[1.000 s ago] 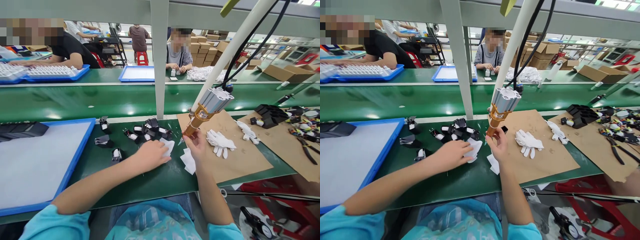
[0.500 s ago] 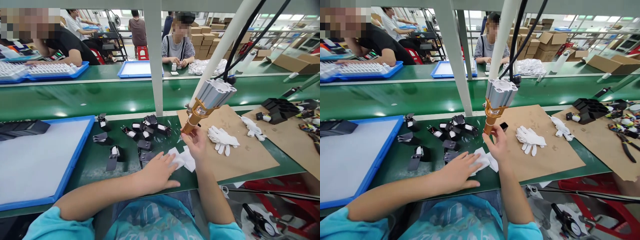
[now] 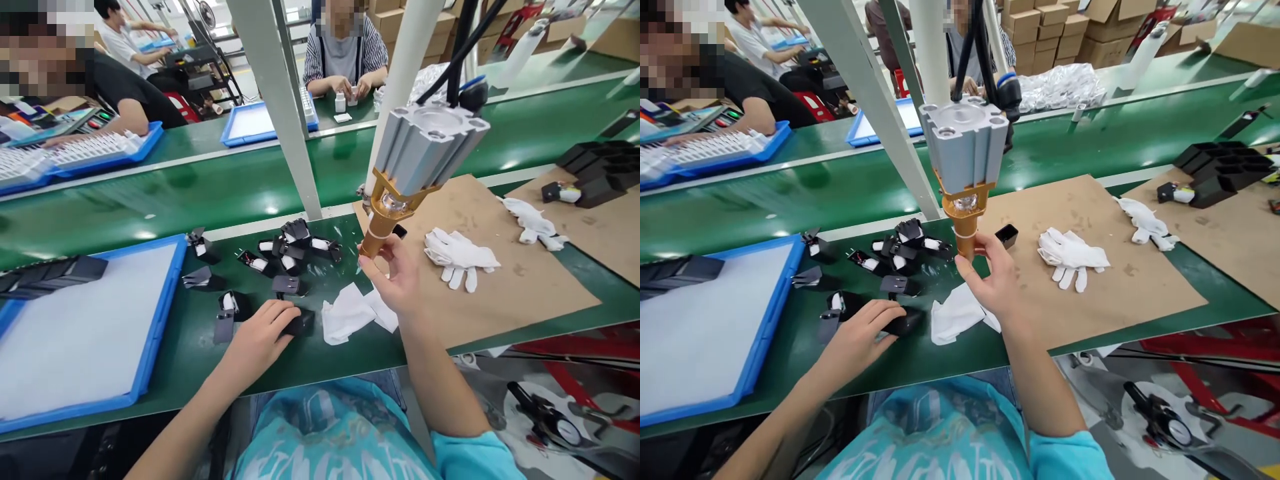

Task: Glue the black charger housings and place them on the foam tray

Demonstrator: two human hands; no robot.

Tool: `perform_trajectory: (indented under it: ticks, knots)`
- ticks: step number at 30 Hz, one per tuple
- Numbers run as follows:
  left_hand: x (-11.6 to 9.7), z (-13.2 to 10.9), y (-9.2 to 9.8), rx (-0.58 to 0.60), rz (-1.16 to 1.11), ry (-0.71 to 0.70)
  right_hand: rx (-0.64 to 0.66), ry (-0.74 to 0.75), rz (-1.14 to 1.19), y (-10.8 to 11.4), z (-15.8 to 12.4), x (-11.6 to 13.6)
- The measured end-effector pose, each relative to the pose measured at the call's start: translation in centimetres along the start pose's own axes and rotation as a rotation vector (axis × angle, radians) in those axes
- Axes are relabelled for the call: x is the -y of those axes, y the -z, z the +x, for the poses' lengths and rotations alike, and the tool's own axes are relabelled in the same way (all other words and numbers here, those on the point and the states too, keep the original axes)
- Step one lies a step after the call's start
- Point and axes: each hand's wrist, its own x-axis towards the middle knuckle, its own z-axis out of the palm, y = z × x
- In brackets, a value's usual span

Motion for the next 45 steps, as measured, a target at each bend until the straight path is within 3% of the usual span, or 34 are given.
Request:
perform_trajectory:
  ticks: [8, 14, 19, 21, 24, 27, 31, 34, 39, 45]
  knots:
    - [3.2, -5.3, 4.1, -0.003, 0.002, -0.004, -0.015, 0.006, -0.012, -0.1, 0.0, -0.4]
    - [6.4, -6.9, 4.0, 0.125, 0.173, -0.003, -0.029, -0.004, -0.012, -0.1, 0.0, -0.6]
    - [6.6, -7.5, 4.5, 0.163, 0.235, 0.061, -0.040, -0.010, -0.022, 0.0, -0.1, -0.7]
    - [5.6, -6.7, 5.2, 0.158, 0.188, 0.057, -0.044, 0.003, -0.027, 0.0, -0.1, -0.9]
    - [3.7, -3.5, 5.5, 0.050, 0.147, 0.047, -0.043, 0.022, -0.036, 0.0, -0.1, -1.2]
    - [2.3, 0.8, 4.2, -0.039, 0.189, 0.030, -0.046, 0.033, -0.043, 0.0, 0.0, -1.3]
    - [2.0, 4.3, 2.0, -0.026, 0.286, 0.039, -0.063, 0.030, -0.032, 0.0, 0.3, -1.4]
    - [2.4, 4.7, 1.6, 0.010, 0.316, 0.026, -0.072, 0.013, -0.034, 0.0, 0.4, -1.4]
    - [2.9, 4.0, 2.9, 0.119, 0.165, 0.003, -0.089, -0.015, -0.057, 0.2, 0.4, -1.3]
    - [2.7, 3.4, 3.8, 0.134, -0.117, 0.209, -0.077, -0.013, -0.088, 0.3, 0.4, -1.2]
